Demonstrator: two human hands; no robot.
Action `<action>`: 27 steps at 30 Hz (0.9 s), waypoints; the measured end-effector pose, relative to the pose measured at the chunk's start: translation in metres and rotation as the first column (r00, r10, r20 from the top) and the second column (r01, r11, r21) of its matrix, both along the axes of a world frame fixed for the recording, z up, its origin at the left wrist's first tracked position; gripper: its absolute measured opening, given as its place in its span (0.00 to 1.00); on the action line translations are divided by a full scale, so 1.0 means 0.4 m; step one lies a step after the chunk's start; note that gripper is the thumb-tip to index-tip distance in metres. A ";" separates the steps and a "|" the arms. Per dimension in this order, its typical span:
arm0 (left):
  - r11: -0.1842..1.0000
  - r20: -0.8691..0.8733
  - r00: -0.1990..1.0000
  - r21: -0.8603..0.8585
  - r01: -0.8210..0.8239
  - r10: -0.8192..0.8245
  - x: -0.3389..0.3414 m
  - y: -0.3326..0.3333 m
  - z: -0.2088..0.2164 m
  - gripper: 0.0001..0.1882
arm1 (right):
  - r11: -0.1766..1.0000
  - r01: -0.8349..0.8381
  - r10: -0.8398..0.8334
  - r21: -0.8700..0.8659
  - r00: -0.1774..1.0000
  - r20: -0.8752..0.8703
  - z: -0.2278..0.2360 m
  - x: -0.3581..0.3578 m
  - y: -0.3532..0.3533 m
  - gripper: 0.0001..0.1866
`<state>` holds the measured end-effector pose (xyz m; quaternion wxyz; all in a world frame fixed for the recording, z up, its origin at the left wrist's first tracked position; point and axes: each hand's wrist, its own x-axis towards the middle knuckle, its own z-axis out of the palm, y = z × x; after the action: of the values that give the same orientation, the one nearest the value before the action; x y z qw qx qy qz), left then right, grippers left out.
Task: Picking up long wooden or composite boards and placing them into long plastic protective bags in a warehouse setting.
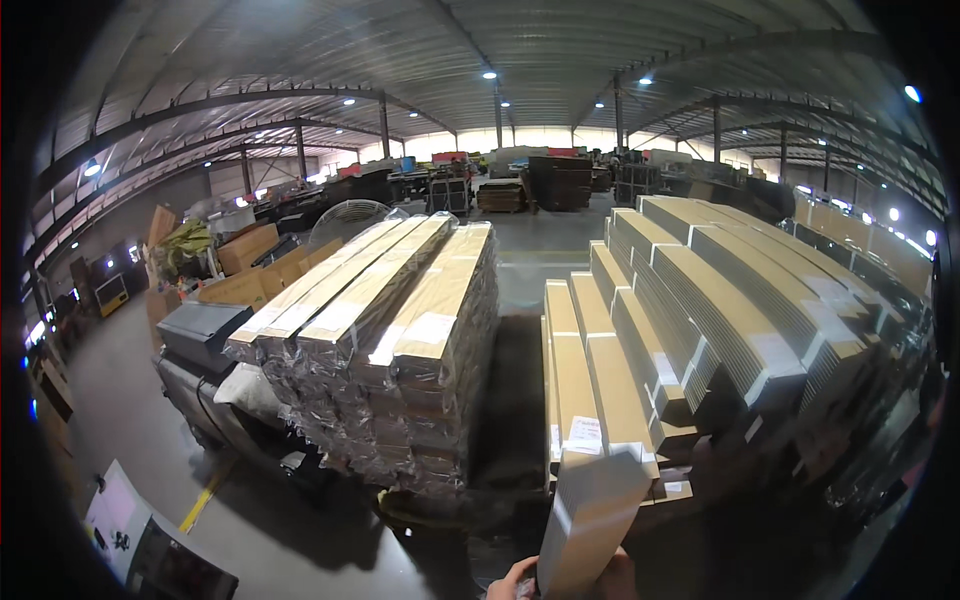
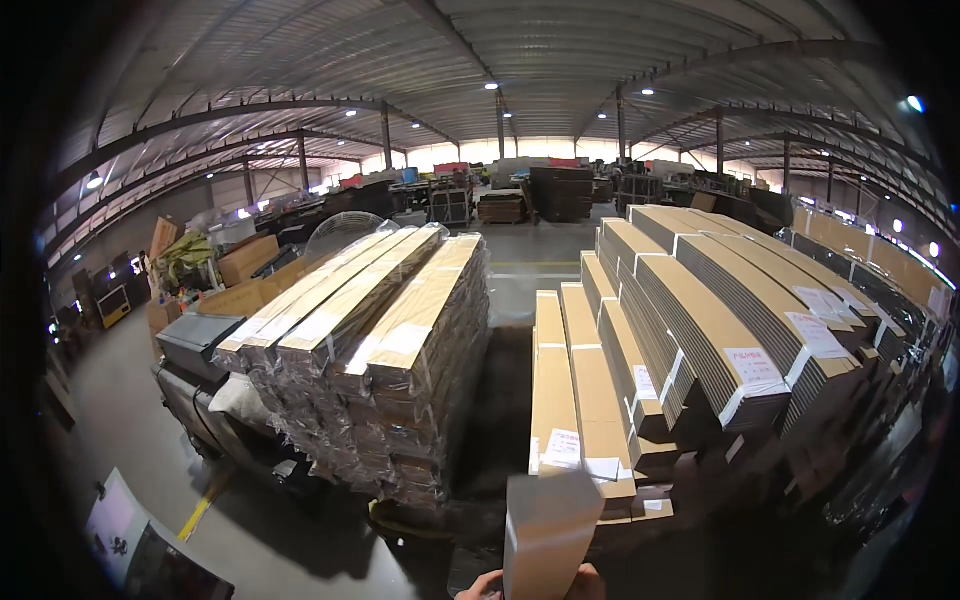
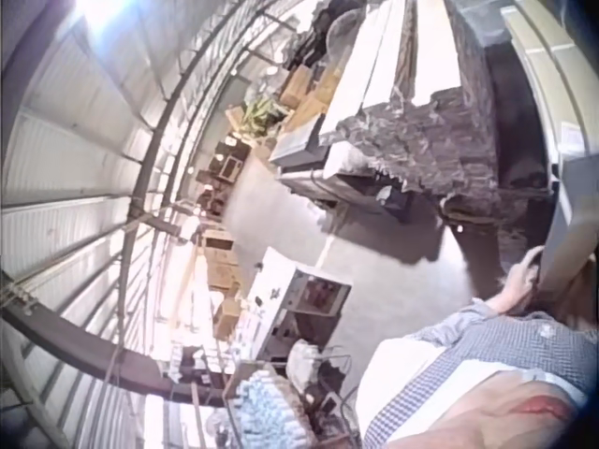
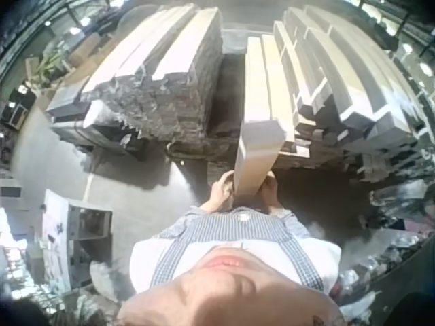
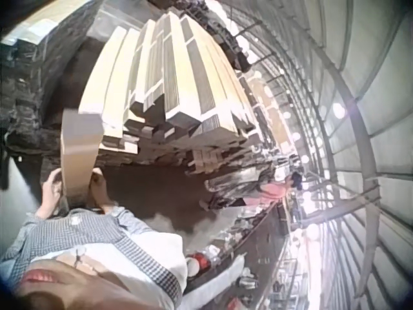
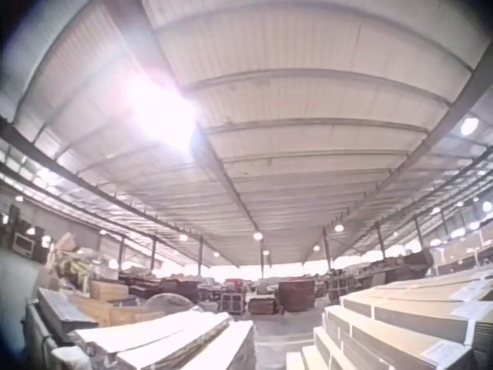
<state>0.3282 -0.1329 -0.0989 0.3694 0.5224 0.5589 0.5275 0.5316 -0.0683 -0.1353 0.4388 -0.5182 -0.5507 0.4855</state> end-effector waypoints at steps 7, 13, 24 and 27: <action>0.958 -0.096 0.970 -0.206 0.201 -0.225 -0.081 -0.022 -0.059 0.23 | 0.989 0.104 -0.136 -0.101 0.903 -0.408 -0.341 0.001 -0.011 0.06; 0.909 -0.209 0.900 0.093 0.407 -0.381 -0.185 -0.013 0.011 0.09 | 0.999 -0.038 0.044 0.031 0.972 -0.230 0.064 -0.061 -0.086 0.06; 0.830 0.686 0.488 0.336 0.446 -0.540 -0.219 -0.061 0.416 0.20 | 0.844 -0.485 0.492 0.228 0.870 0.028 0.245 -0.263 -0.202 0.27; 0.681 0.606 0.312 0.660 0.316 -0.732 -0.265 -0.068 0.596 0.18 | 0.829 -0.505 0.508 0.242 0.860 0.052 0.110 -0.348 -0.184 0.30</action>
<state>0.2224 -0.1600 0.1393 0.6216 0.4213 -0.0307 0.6597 0.3923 -0.1419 -0.0912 0.3595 -0.2915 -0.7211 0.5155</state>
